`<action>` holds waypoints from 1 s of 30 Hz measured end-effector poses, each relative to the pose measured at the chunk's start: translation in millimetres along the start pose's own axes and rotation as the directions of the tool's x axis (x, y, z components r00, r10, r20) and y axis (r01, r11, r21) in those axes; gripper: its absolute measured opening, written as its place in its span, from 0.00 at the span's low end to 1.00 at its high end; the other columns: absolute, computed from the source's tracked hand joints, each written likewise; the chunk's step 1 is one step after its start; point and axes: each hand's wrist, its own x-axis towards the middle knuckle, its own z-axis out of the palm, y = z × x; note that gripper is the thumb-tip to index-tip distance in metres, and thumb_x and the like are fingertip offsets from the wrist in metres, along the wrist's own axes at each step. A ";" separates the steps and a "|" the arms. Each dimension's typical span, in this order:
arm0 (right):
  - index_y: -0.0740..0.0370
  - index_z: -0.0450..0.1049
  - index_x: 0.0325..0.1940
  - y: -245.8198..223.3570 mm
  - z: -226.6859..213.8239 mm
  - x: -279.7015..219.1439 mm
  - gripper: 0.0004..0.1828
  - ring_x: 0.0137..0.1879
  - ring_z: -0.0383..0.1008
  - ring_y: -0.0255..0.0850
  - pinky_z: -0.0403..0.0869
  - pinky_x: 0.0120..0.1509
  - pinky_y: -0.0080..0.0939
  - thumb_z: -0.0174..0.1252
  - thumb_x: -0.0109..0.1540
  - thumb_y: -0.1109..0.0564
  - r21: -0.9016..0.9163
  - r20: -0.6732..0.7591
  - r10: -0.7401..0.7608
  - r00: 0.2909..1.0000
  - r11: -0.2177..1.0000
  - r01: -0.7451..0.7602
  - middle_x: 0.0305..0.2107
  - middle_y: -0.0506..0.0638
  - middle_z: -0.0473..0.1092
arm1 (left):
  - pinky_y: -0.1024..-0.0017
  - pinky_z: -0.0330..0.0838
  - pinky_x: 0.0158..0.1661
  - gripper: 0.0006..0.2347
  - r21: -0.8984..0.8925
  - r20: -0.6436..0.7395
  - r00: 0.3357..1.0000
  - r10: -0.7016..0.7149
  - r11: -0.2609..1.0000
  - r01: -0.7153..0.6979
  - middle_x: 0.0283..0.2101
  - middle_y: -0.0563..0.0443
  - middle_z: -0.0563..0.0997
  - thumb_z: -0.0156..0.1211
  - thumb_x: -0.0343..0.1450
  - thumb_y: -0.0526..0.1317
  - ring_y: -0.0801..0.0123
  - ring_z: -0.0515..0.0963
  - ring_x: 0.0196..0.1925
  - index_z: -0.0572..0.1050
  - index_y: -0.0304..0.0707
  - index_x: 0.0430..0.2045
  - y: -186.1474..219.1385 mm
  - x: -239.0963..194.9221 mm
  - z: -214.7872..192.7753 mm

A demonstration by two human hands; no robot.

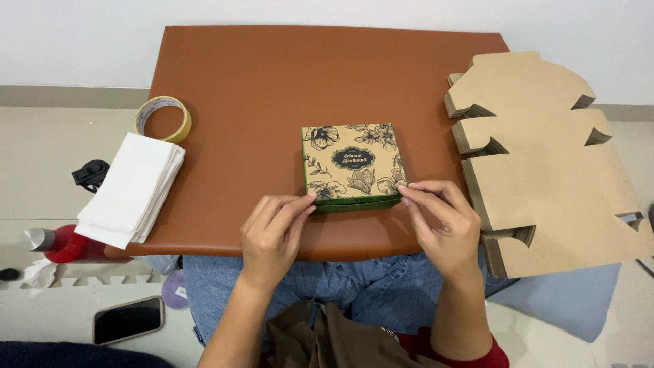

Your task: Assembling decorative cardboard boxes by folding pre-scored templates and inserting paper liners.

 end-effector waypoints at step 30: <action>0.57 0.84 0.42 23.9 13.3 -16.4 0.13 0.45 0.81 0.52 0.79 0.50 0.47 0.62 0.60 0.71 -0.010 -0.025 -0.092 0.995 0.996 0.092 0.41 0.55 0.79 | 0.74 0.75 0.31 0.05 0.330 0.065 0.962 0.264 0.904 -0.271 0.36 0.57 0.79 0.62 0.72 0.35 0.67 0.79 0.35 0.82 0.50 0.34 -16.9 -11.1 0.7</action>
